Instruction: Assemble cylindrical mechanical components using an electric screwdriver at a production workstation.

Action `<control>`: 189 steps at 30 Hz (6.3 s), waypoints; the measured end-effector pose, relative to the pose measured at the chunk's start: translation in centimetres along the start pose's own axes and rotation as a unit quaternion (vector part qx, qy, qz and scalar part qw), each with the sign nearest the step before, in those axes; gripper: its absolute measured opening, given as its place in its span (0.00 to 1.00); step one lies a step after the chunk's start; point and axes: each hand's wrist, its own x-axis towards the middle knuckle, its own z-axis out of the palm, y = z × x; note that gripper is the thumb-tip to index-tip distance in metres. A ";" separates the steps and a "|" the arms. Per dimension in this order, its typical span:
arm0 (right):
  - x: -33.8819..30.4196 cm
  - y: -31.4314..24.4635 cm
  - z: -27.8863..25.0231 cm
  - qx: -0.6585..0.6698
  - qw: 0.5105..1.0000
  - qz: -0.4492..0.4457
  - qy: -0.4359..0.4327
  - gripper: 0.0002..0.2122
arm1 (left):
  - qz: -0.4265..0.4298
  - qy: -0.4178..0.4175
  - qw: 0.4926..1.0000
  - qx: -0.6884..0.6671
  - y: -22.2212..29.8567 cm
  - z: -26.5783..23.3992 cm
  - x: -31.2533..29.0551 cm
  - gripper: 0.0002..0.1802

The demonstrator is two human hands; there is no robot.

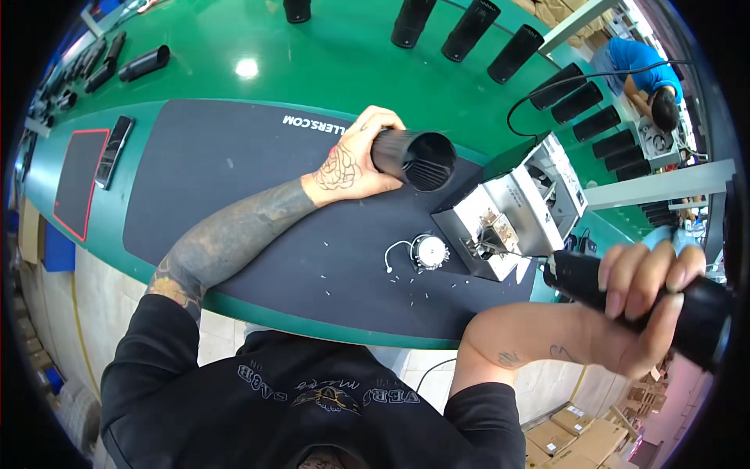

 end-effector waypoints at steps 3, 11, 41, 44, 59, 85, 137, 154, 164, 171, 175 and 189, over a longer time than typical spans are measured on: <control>0.2 0.2 -0.5 0.035 0.999 0.014 0.000 0.12 | 0.022 0.014 0.996 -0.090 -0.4 0.0 -0.2 0.31; -0.6 -2.9 -4.3 0.306 0.946 -0.087 0.062 0.16 | 0.022 -0.018 0.999 -0.042 0.2 -0.3 -0.2 0.29; 0.5 5.9 5.8 0.100 0.992 -0.066 0.032 0.15 | 0.023 0.005 0.999 -0.039 -0.1 0.0 -0.4 0.32; 0.5 3.7 2.9 0.176 0.970 -0.166 0.012 0.13 | 0.001 -0.003 0.998 -0.064 -0.4 0.0 -0.3 0.34; 0.1 -0.2 -0.7 -0.051 0.997 0.031 0.041 0.13 | 0.073 -0.011 0.997 0.038 -0.3 -0.6 0.0 0.34; 0.2 5.2 6.1 0.090 0.994 -0.054 0.031 0.15 | 0.028 -0.017 0.999 -0.038 -0.6 -0.4 -0.5 0.34; 1.0 -3.3 8.7 0.147 0.957 -0.222 0.115 0.09 | -0.196 0.091 0.827 0.520 -11.7 -20.0 0.4 0.32; 0.8 -3.6 7.1 0.320 0.940 -0.089 -0.081 0.11 | -0.217 0.087 0.831 0.505 -10.8 -21.1 0.7 0.49; 1.4 -2.9 6.9 0.324 0.934 -0.087 -0.121 0.11 | -0.225 0.094 0.844 0.478 -12.6 -21.5 -0.3 0.41; 1.9 -2.6 6.8 0.311 0.938 -0.081 -0.128 0.11 | -0.223 0.078 0.862 0.449 -12.9 -22.9 0.8 0.38; 2.3 -2.0 6.6 0.316 0.936 -0.077 -0.134 0.11 | -0.244 0.031 0.880 0.406 -12.6 -24.0 0.9 0.33; 2.4 -2.1 6.4 0.319 0.932 -0.088 -0.149 0.11 | -0.260 0.000 0.926 0.274 -13.0 -26.9 0.2 0.12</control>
